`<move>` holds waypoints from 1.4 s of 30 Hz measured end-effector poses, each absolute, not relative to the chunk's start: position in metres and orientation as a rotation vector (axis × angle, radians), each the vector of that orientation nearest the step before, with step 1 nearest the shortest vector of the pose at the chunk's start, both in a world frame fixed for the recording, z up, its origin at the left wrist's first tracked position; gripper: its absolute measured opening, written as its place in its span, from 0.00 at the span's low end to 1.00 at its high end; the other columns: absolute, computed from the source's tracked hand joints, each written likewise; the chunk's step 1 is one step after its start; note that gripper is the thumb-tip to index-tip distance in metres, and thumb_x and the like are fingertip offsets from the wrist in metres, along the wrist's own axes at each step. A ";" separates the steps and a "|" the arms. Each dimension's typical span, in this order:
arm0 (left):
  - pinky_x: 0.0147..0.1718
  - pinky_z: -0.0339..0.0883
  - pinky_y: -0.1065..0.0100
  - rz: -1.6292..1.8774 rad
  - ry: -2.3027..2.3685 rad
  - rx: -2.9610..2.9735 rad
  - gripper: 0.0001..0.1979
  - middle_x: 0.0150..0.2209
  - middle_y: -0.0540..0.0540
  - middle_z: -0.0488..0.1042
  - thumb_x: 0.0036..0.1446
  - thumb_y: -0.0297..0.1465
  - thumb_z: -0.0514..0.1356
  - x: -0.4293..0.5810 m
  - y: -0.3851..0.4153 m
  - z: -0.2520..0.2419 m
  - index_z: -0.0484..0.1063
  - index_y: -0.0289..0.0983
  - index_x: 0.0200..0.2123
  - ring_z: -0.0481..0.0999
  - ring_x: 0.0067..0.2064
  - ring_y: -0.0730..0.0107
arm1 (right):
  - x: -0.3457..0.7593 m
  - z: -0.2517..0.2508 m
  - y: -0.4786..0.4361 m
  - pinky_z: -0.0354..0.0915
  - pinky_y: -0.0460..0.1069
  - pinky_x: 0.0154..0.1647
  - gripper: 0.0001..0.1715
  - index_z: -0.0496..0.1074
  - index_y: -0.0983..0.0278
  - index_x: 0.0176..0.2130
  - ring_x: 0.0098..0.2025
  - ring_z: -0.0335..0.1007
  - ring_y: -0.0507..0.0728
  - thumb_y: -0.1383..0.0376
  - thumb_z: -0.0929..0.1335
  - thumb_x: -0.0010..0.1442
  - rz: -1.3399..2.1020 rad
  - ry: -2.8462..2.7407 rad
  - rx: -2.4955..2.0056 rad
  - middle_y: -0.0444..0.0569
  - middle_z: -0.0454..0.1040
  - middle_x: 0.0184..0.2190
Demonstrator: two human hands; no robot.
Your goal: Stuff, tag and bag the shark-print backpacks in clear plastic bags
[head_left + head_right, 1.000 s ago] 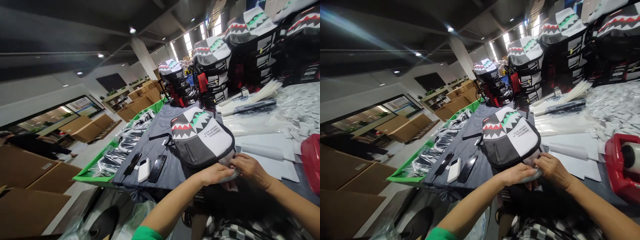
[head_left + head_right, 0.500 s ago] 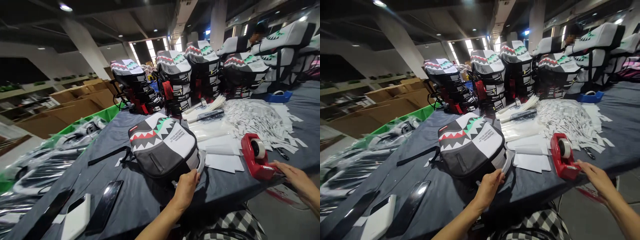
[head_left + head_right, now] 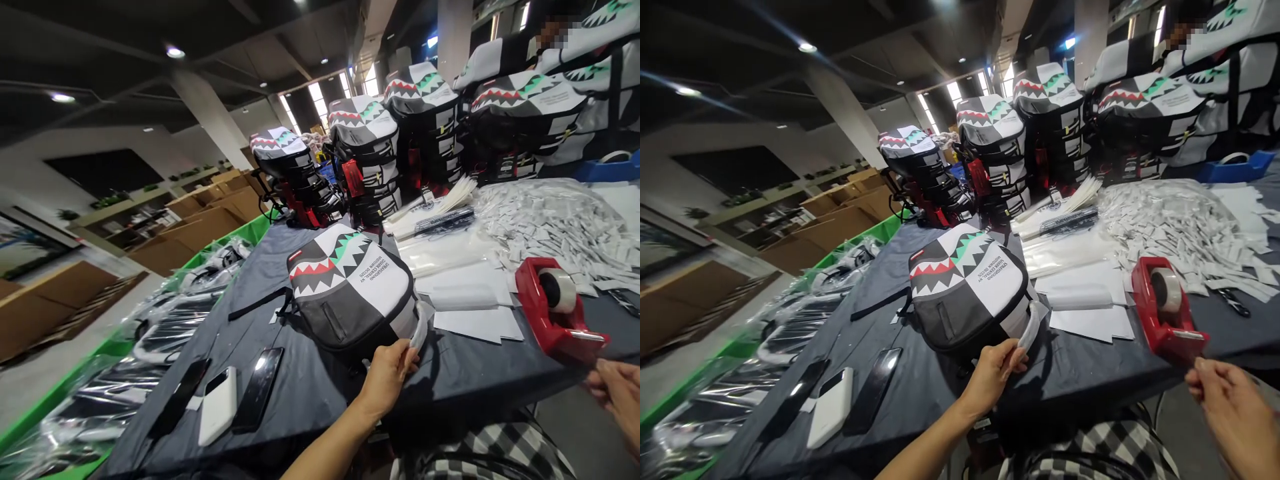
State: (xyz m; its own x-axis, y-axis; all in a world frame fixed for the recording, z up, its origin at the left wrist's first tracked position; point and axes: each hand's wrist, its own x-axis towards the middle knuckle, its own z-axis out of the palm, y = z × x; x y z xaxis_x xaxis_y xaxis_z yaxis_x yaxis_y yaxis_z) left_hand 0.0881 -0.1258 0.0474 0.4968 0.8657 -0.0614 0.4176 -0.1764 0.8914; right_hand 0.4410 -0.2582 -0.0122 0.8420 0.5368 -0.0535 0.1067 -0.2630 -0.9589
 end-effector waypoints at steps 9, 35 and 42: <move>0.26 0.60 0.73 0.478 1.153 1.837 0.24 0.25 0.51 0.72 0.46 0.50 0.71 0.083 -0.135 0.079 0.73 0.35 0.28 0.70 0.27 0.72 | 0.284 -0.001 -0.218 0.52 0.47 0.20 0.37 0.64 0.60 0.26 0.21 0.50 0.49 0.31 0.73 0.45 1.314 -0.644 -1.278 0.38 0.57 0.19; 0.36 0.75 0.68 0.614 1.062 1.906 0.14 0.54 0.41 0.79 0.68 0.37 0.55 0.080 -0.143 0.066 0.81 0.38 0.42 0.81 0.40 0.63 | 0.221 -0.026 -0.160 0.49 0.43 0.15 0.46 0.66 0.61 0.49 0.17 0.52 0.48 0.35 0.75 0.44 1.545 -0.865 -1.079 0.35 0.65 0.19; 0.50 0.75 0.60 0.690 1.047 1.999 0.14 0.59 0.36 0.75 0.67 0.36 0.57 0.077 -0.142 0.059 0.81 0.37 0.44 0.81 0.49 0.57 | 0.229 0.000 -0.190 0.40 0.37 0.14 0.30 0.68 0.62 0.37 0.17 0.37 0.41 0.48 0.80 0.46 1.863 -0.382 -0.882 0.34 0.61 0.22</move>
